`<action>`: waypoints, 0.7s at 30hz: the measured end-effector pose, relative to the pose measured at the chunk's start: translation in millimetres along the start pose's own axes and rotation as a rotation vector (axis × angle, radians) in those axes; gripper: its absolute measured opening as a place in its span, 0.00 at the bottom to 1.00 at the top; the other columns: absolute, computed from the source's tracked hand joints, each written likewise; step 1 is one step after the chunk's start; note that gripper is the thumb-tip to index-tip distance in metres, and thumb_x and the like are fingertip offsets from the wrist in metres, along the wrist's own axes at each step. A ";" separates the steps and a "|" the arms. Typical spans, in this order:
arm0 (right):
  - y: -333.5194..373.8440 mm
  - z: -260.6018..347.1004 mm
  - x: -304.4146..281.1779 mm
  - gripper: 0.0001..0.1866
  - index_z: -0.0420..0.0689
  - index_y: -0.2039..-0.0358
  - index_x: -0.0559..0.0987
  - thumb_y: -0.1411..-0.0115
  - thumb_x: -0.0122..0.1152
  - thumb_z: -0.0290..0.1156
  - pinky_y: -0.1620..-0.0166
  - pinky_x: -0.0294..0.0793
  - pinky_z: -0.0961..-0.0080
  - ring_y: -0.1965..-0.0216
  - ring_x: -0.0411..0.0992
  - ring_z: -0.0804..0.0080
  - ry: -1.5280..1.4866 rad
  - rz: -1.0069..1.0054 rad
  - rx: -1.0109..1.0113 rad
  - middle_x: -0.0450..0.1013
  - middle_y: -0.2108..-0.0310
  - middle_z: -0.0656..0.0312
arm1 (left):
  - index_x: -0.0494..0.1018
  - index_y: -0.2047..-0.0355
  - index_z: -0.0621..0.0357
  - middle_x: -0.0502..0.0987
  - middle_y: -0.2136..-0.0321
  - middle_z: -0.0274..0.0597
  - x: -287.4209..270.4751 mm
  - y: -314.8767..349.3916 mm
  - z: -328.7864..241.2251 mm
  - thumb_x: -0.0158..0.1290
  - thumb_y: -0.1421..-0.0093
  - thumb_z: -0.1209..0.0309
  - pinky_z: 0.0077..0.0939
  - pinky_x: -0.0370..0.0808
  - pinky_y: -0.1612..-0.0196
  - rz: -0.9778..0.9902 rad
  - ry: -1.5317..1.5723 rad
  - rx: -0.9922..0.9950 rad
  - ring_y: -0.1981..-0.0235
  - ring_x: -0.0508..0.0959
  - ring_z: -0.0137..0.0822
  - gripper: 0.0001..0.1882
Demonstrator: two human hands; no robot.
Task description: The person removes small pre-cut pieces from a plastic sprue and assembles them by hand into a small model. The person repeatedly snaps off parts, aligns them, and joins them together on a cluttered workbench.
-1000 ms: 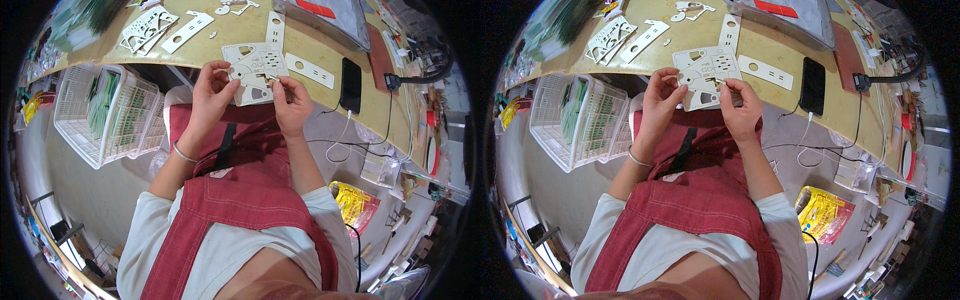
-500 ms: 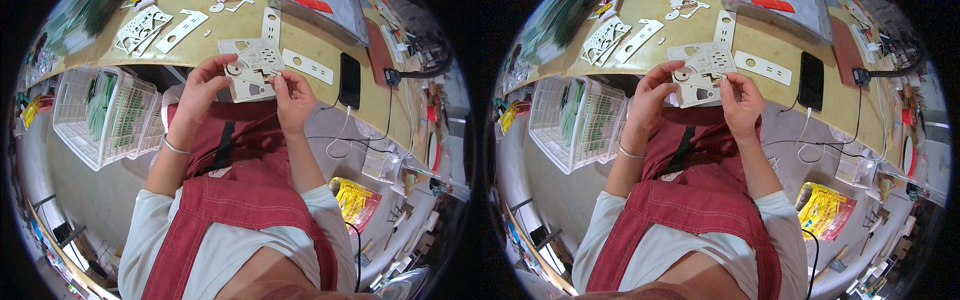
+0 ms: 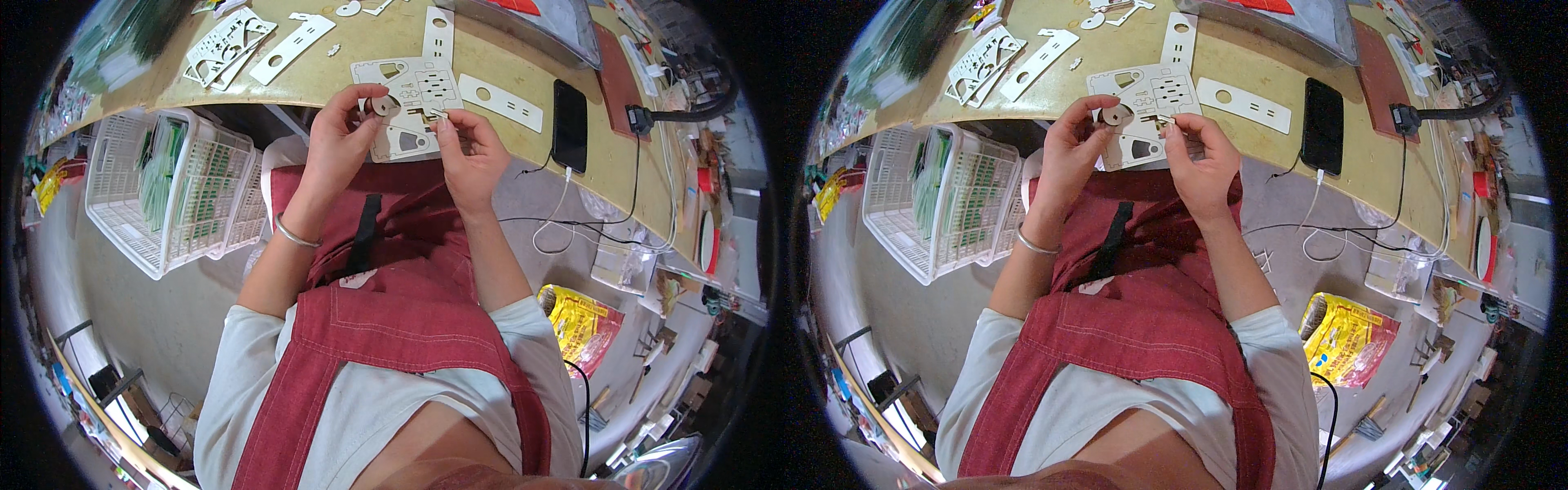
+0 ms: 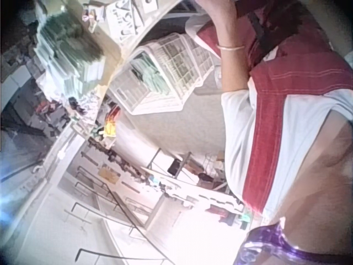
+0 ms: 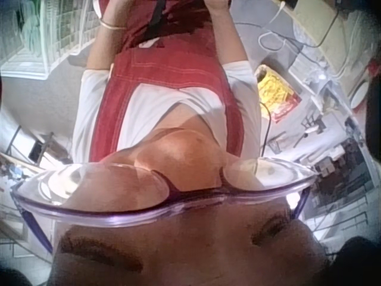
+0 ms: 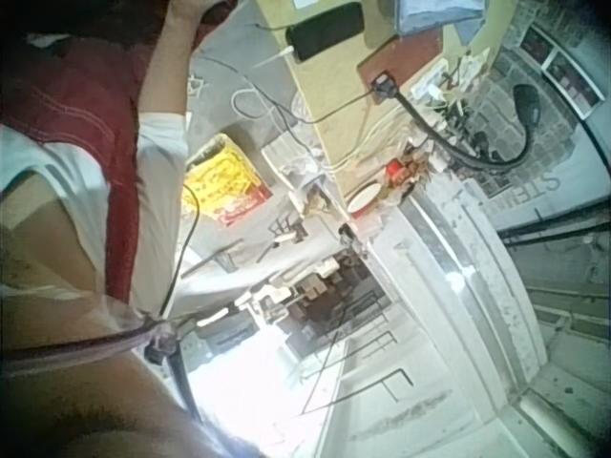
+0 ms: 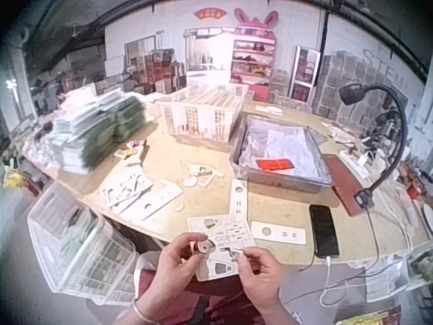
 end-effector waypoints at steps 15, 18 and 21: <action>-1.5 0.4 3.7 0.07 0.35 0.56 0.83 0.34 0.67 0.22 0.56 0.78 0.81 0.63 0.78 0.82 0.090 0.008 -0.023 0.82 0.63 0.64 | 0.79 0.53 0.61 0.83 0.64 0.37 -23.5 -19.9 -39.7 0.55 0.27 0.75 0.19 0.75 0.65 -0.154 -0.047 0.282 0.68 0.78 0.24 0.06; -3.8 -2.4 4.6 0.07 0.35 0.54 0.82 0.32 0.65 0.22 0.54 0.78 0.80 0.61 0.79 0.81 0.039 0.029 0.010 0.82 0.62 0.63 | 0.78 0.51 0.63 0.79 0.67 0.31 -12.4 -5.6 -32.5 0.49 0.25 0.77 0.15 0.71 0.69 -0.020 0.073 0.064 0.72 0.72 0.18 0.09; -7.1 6.4 6.0 0.08 0.36 0.52 0.81 0.31 0.64 0.22 0.53 0.78 0.80 0.59 0.80 0.79 -0.025 0.075 0.089 0.82 0.61 0.62 | 0.79 0.49 0.60 0.75 0.71 0.26 2.5 4.2 -28.7 0.51 0.25 0.70 0.14 0.65 0.73 0.160 0.063 -0.019 0.76 0.67 0.16 0.11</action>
Point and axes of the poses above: each hand's wrist, its own y-axis away from the middle knuckle, its own x-axis out of the palm, z = x × y, the point moved 7 cm from there along -y, towards the middle knuckle
